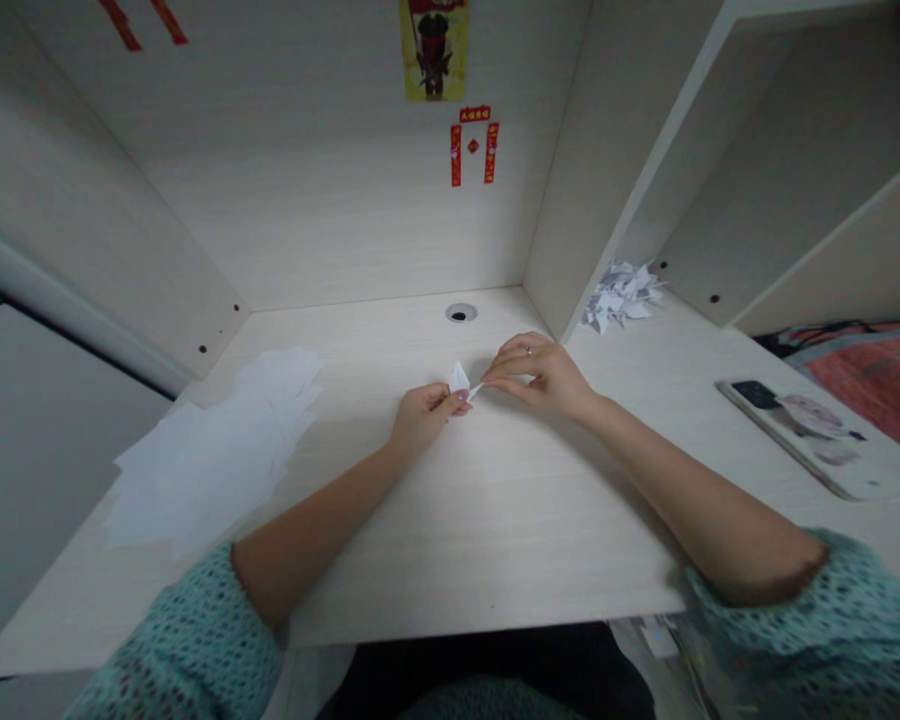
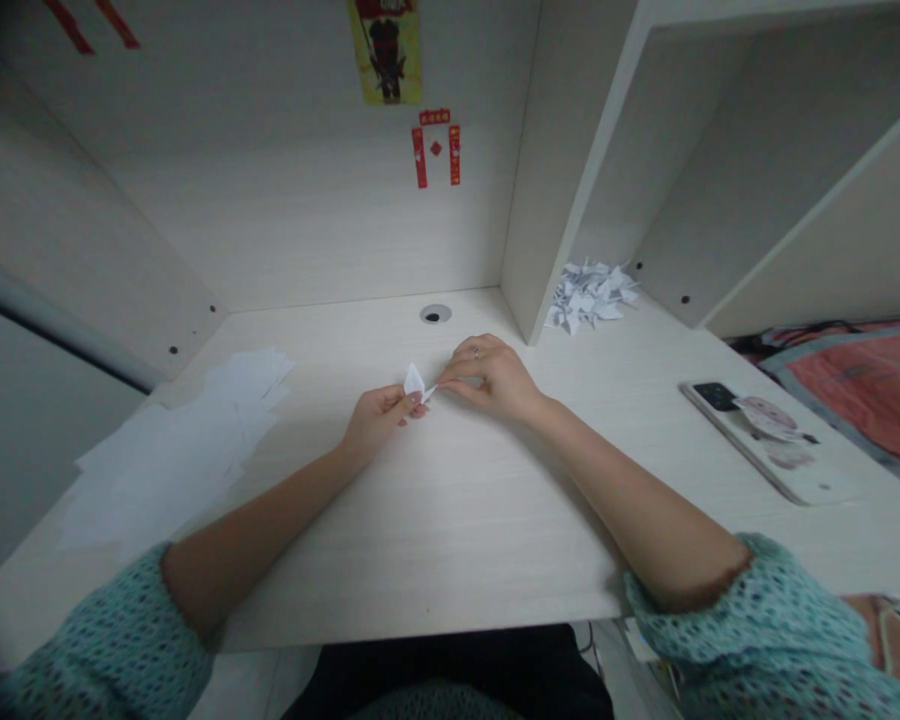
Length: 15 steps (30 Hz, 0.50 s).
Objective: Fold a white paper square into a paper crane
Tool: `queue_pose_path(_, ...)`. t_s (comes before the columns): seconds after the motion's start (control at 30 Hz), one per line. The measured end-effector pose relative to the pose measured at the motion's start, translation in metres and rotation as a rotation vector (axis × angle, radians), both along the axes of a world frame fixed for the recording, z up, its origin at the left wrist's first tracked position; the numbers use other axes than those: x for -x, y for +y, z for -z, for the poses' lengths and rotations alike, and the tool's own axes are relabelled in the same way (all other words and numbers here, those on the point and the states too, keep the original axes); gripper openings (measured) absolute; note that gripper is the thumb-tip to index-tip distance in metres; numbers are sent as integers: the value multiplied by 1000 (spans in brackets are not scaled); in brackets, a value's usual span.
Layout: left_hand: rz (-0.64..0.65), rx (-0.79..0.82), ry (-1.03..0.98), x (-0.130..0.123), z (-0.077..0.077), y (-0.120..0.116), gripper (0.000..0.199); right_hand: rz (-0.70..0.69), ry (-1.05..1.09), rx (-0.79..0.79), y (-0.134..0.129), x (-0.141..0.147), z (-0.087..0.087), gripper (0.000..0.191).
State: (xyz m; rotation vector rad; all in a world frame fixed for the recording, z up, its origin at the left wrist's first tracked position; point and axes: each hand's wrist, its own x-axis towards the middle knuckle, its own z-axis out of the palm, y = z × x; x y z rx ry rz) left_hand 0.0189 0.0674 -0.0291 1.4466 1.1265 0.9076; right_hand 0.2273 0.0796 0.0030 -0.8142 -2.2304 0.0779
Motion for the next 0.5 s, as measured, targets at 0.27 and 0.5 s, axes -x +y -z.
queue_pose_path(0.27, -13, 6, -24, -1, 1, 2, 31, 40, -43, -130, 0, 0, 5, 14)
queue_pose_path(0.5, 2, 24, -45, 0, 4, 3, 30, 74, 25, -233, 0, 2, 14, 13)
